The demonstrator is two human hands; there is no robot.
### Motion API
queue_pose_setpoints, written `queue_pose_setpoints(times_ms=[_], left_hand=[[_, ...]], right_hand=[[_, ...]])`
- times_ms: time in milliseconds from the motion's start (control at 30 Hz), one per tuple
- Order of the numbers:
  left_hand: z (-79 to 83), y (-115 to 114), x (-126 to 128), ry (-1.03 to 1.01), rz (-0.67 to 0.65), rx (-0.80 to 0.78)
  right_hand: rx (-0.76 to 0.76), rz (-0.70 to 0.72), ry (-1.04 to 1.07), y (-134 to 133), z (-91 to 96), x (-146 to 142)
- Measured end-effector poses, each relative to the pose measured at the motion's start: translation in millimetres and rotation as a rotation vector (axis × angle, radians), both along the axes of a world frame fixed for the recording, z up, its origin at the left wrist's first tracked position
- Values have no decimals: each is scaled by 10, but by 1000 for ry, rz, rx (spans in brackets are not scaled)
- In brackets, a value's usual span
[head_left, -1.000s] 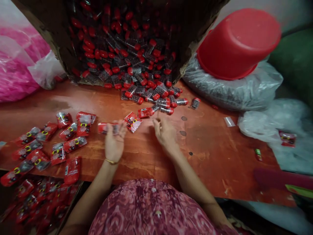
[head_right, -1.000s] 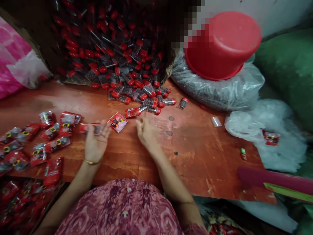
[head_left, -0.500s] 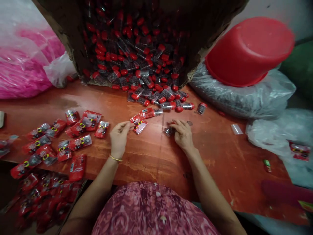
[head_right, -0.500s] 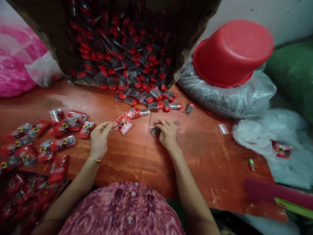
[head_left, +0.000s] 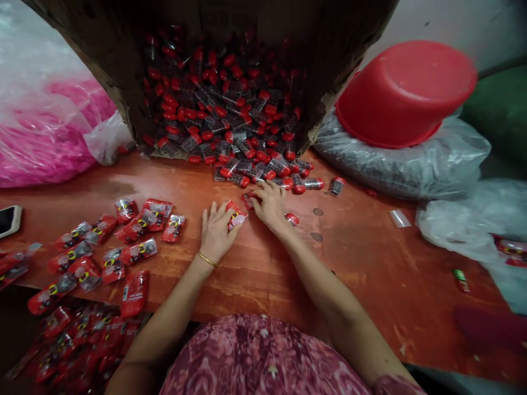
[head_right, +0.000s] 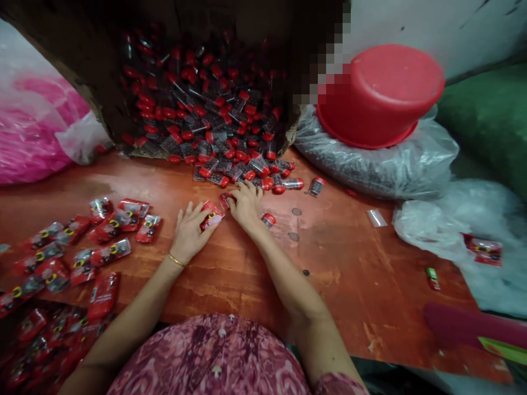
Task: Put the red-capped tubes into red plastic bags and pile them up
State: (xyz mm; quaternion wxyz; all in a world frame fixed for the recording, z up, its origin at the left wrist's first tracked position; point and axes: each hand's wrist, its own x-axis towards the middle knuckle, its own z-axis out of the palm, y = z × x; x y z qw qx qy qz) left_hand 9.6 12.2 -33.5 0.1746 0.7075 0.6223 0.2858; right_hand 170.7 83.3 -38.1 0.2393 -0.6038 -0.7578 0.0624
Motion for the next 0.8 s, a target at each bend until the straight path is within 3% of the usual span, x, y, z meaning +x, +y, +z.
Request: queue_pose_setpoints(times_ms=[133, 267, 333, 500, 567, 633, 733, 800], left_hand=[[223, -54, 73, -345, 81, -10], [384, -98, 231, -811, 13, -489], [392, -115, 325, -944, -58, -609], [299, -174, 466, -1059, -43, -505], [263, -196, 471, -1037, -22, -453], [247, -214, 464, -976, -39, -422], [259, -246, 462, -862, -66, -381], [280, -279, 470, -840, -66, -366]], right_hand=[[197, 8, 126, -233, 100, 192], [291, 38, 118, -647, 193, 352], [285, 60, 103, -854, 168, 386], [342, -48, 258, -1191, 40, 368], [274, -142, 502, -1257, 33, 351], [90, -190, 796, -1292, 58, 329], [-189, -125, 1073, -1297, 117, 273], [-262, -86, 1118, -1289, 137, 220]])
